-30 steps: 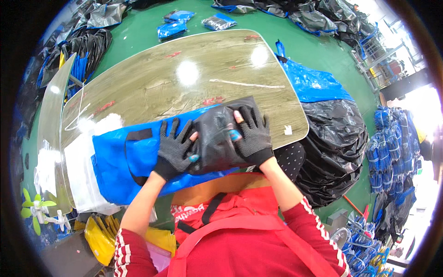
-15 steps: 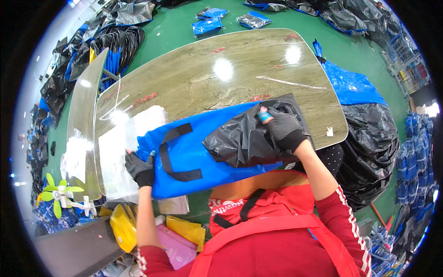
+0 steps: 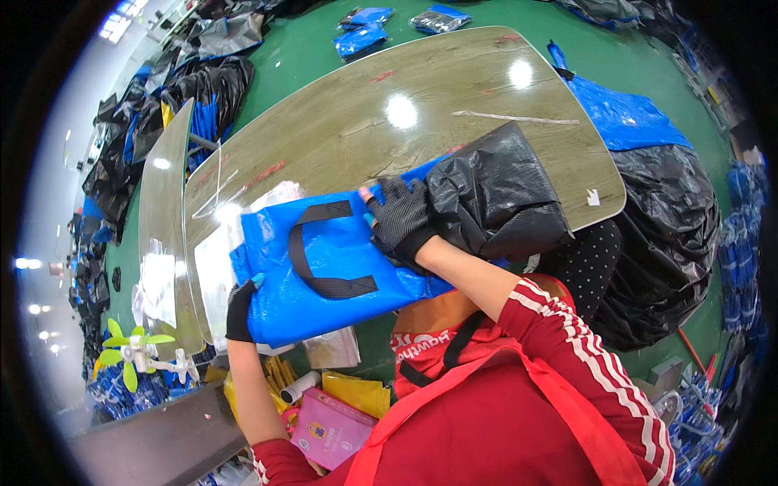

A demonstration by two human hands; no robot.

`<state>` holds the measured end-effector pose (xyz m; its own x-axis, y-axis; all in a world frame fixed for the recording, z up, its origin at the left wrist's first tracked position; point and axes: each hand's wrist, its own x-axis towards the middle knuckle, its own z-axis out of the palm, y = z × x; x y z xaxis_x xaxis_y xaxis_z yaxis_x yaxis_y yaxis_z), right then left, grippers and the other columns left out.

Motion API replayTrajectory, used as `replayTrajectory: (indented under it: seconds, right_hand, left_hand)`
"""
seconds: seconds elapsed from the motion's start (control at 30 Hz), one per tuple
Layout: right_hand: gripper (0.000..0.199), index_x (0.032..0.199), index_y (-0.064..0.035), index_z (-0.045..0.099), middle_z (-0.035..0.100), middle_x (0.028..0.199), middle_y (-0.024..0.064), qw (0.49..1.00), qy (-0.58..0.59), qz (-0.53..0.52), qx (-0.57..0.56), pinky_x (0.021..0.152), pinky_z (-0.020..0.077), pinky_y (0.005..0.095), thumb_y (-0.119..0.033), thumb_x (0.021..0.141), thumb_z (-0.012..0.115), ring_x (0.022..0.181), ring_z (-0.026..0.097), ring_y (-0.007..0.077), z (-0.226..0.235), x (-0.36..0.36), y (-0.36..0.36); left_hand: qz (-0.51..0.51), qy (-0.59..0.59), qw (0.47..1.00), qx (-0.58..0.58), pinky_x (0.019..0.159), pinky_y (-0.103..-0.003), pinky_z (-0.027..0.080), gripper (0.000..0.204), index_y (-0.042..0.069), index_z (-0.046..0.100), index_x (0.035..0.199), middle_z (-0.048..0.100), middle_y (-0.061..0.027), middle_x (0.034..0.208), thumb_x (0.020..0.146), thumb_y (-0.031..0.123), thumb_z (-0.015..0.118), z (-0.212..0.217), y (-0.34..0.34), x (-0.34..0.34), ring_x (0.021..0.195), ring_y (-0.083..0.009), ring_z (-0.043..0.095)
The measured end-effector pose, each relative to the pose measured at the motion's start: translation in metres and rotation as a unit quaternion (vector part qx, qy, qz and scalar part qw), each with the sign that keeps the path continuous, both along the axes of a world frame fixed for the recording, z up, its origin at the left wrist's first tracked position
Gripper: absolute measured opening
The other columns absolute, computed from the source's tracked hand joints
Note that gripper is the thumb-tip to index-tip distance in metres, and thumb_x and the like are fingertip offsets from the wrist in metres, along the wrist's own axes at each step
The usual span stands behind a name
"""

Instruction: The person folds blue and black plastic bags, places them into clear plastic packaging, and seals the packages. The person repeats this process multiple times, handling each bag individually and stacking the finished packages on the table.

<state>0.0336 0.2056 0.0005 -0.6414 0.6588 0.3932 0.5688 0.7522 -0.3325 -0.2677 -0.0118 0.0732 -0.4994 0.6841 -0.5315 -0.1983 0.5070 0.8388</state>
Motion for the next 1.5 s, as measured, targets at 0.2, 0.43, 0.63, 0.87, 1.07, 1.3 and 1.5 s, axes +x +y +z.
replayTrajectory:
  seconds: [0.2,0.43,0.63,0.87,1.07,1.3,1.5]
  right_hand:
    - [0.033,0.123,-0.0048,0.058,0.059,0.114,0.0211,0.913,0.137,0.043,-0.381,0.089,0.0465,0.0465,-0.023,0.099,0.043,0.1,0.056,0.0383,0.007,0.057,-0.058]
    - [0.04,0.129,-0.0074,0.054,0.059,0.119,0.0208,0.975,0.052,0.012,-0.217,0.091,0.0471,0.0466,-0.025,0.094,0.051,0.11,0.056,0.0359,-0.018,0.076,-0.059]
    - [0.045,0.131,-0.0079,0.052,0.059,0.122,0.0196,0.964,0.005,0.062,-0.259,0.094,0.0469,0.0448,-0.03,0.092,0.054,0.112,0.056,0.0342,0.023,0.117,-0.072]
    - [0.068,0.14,-0.0118,0.046,0.051,0.132,0.0254,0.992,0.055,0.042,-0.102,0.105,0.0352,0.0522,-0.052,0.086,0.057,0.123,0.049,0.0409,0.054,0.226,-0.03]
    - [0.09,0.146,-0.0153,0.036,0.042,0.144,0.0228,0.996,0.007,0.093,0.014,0.112,0.0246,0.0561,-0.051,0.072,0.072,0.135,0.039,0.0411,-0.003,0.24,0.025]
    - [0.058,0.125,-0.0104,0.059,0.061,0.126,0.0157,0.985,0.069,0.16,-0.02,0.104,0.0407,0.0484,-0.018,0.069,0.07,0.121,0.055,0.0359,0.06,0.288,0.032]
    - [0.045,0.112,-0.0019,0.064,0.065,0.1,0.0067,0.776,0.379,-0.179,-0.471,0.077,0.0499,0.0316,-0.041,0.09,0.068,0.088,0.06,0.0182,0.028,0.276,0.047]
  left_hand:
    - [-0.017,-0.077,0.984,0.159,0.088,-0.042,0.054,0.05,-0.002,0.054,0.125,0.064,-0.0186,0.114,0.084,0.025,0.065,0.098,0.098,0.141,0.099,-0.03,0.065]
    - [-0.281,0.191,0.922,0.188,0.071,-0.04,0.052,0.04,-0.001,0.061,0.107,0.064,-0.0147,0.089,0.085,0.031,0.07,0.012,0.246,0.381,0.08,-0.0281,0.064]
    - [-0.397,0.67,0.523,0.348,0.108,-0.058,0.029,0.045,0.01,0.066,0.119,0.049,-0.0207,0.139,0.089,0.043,0.058,-0.028,0.272,0.37,0.132,-0.0389,0.042]
    - [-0.445,0.578,0.601,0.326,0.113,-0.064,0.006,0.056,0.013,0.051,0.138,0.039,-0.0157,0.148,0.09,0.042,0.05,-0.06,0.306,0.373,0.141,-0.0388,0.027]
    - [-0.499,0.533,0.614,0.3,0.115,-0.041,0.027,0.051,0.019,0.048,0.141,0.035,-0.0077,0.153,0.091,0.025,0.056,-0.06,0.313,0.266,0.14,-0.0349,0.032]
    - [-0.543,0.081,0.822,0.151,0.114,-0.037,0.026,0.057,0.006,0.045,0.142,0.037,-0.013,0.151,0.099,0.042,0.049,-0.053,0.243,0.222,0.139,-0.0245,0.033]
    - [-0.203,0.294,0.931,0.078,0.096,-0.047,0.047,0.069,-0.005,0.045,0.137,0.051,-0.0274,0.135,0.095,0.05,0.05,-0.032,0.151,0.307,0.122,-0.0408,0.053]
